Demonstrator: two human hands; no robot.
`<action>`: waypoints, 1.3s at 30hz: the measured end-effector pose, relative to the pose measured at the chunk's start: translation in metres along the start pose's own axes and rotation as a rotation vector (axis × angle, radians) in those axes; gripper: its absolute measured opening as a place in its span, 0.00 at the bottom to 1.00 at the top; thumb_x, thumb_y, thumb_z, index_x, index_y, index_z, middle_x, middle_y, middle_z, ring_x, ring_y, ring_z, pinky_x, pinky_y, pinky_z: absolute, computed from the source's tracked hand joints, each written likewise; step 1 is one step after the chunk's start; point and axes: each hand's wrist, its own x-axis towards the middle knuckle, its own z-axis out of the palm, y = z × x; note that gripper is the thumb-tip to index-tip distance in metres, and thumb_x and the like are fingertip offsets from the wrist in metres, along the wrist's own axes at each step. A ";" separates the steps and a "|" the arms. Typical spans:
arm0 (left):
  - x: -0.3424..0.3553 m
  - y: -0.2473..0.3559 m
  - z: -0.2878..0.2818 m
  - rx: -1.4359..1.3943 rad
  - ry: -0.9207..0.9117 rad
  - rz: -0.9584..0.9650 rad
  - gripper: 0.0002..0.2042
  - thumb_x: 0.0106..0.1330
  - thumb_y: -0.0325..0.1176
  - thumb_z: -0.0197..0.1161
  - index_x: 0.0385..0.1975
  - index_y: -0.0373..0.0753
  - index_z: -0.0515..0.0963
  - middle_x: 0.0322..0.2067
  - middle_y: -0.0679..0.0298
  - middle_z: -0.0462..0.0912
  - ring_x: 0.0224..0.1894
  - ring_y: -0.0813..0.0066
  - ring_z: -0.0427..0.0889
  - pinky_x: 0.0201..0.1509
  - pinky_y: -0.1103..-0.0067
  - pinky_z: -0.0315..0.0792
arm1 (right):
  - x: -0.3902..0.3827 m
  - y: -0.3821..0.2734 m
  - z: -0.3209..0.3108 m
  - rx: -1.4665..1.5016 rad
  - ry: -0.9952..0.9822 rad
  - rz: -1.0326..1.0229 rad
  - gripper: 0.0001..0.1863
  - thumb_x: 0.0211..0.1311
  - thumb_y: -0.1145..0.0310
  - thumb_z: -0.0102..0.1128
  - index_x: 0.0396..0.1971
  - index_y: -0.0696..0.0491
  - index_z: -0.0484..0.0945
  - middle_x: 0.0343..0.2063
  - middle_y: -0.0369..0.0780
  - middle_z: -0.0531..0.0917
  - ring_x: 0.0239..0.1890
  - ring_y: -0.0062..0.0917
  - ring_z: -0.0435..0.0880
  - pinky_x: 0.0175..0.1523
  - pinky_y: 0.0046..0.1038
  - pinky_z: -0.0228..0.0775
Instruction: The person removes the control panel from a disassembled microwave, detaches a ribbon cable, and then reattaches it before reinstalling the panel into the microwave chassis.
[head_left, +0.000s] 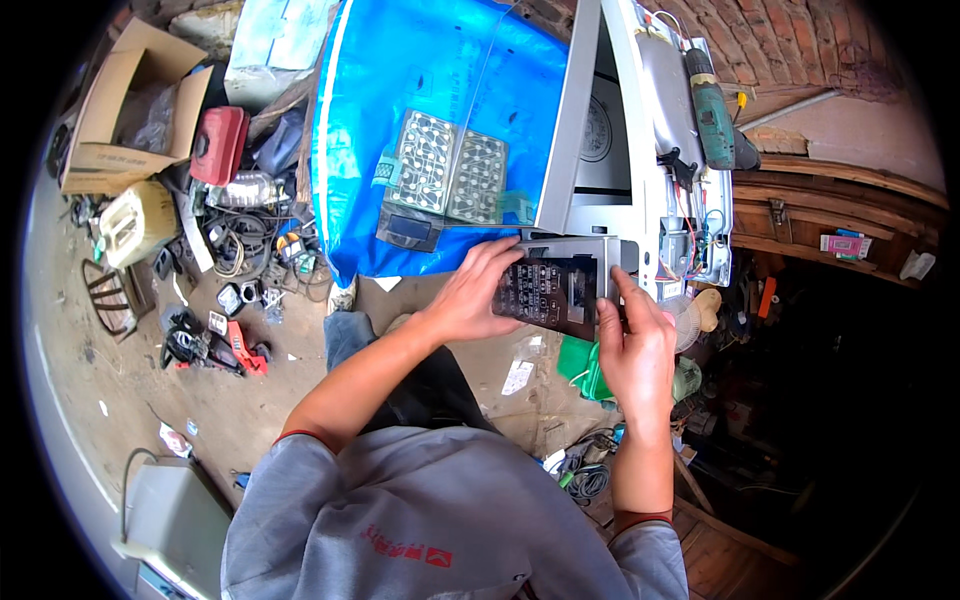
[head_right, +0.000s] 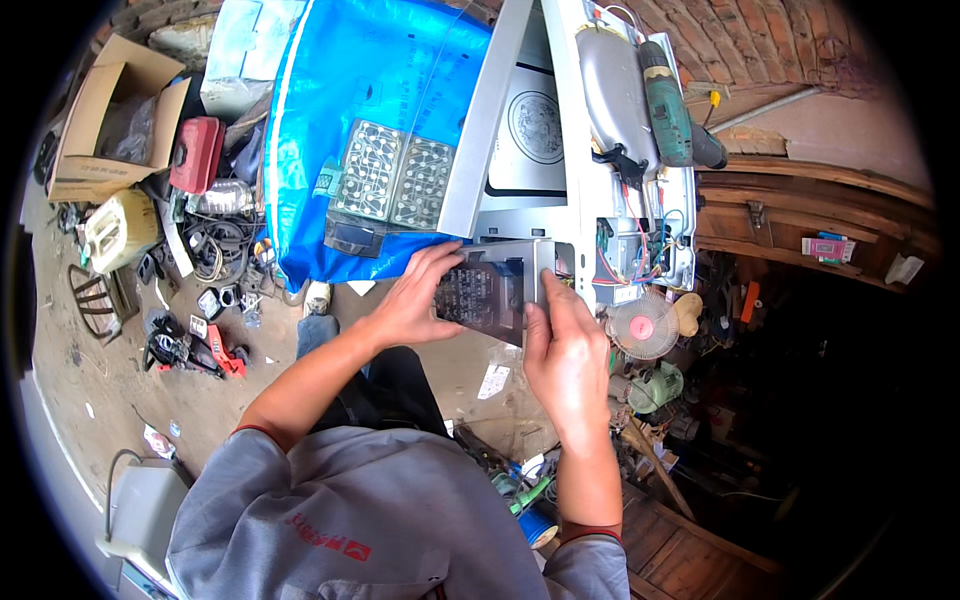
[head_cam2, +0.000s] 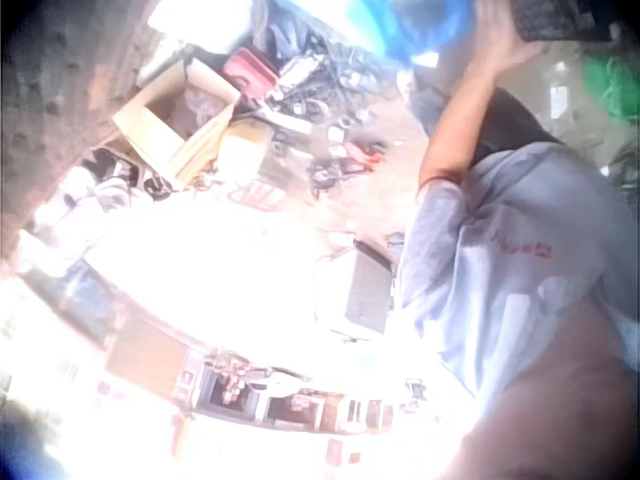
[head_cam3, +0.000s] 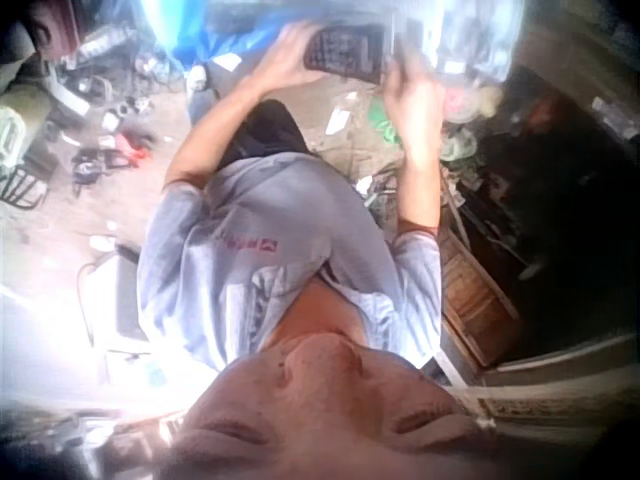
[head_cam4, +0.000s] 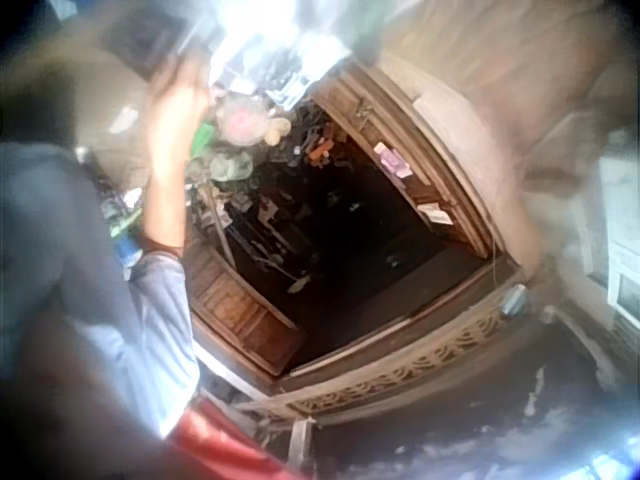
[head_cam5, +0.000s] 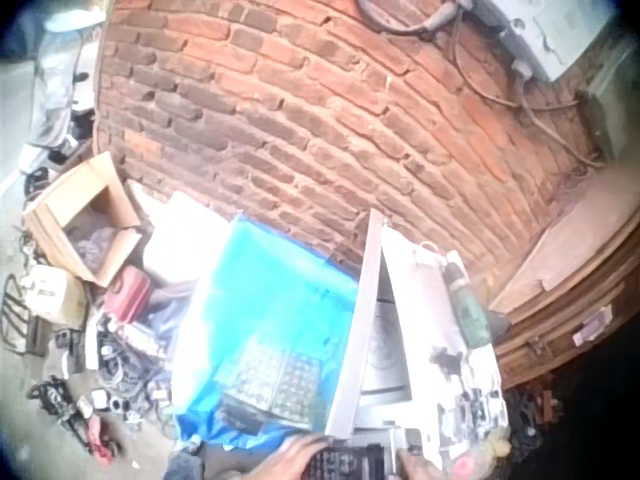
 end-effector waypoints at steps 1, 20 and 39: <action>0.000 -0.003 -0.001 0.009 0.006 0.001 0.45 0.38 0.36 0.78 0.61 0.34 0.62 0.64 0.49 0.62 0.65 0.46 0.61 0.69 0.62 0.60 | 0.002 0.000 0.002 0.021 -0.030 0.027 0.17 0.61 0.77 0.58 0.51 0.63 0.76 0.43 0.55 0.82 0.44 0.49 0.83 0.49 0.40 0.76; -0.004 -0.017 0.014 -0.018 0.098 -0.006 0.45 0.39 0.37 0.77 0.61 0.33 0.63 0.60 0.49 0.66 0.63 0.47 0.65 0.67 0.63 0.63 | 0.025 0.004 -0.022 -0.094 -0.497 -0.110 0.36 0.57 0.78 0.58 0.67 0.61 0.58 0.68 0.59 0.57 0.69 0.52 0.59 0.68 0.38 0.58; -0.010 -0.018 -0.003 -0.089 -0.001 -0.013 0.42 0.42 0.38 0.76 0.60 0.34 0.63 0.60 0.50 0.66 0.64 0.50 0.65 0.67 0.65 0.62 | 0.029 -0.006 -0.013 -0.062 -0.425 -0.029 0.37 0.50 0.82 0.54 0.66 0.59 0.62 0.67 0.59 0.60 0.68 0.52 0.62 0.65 0.38 0.64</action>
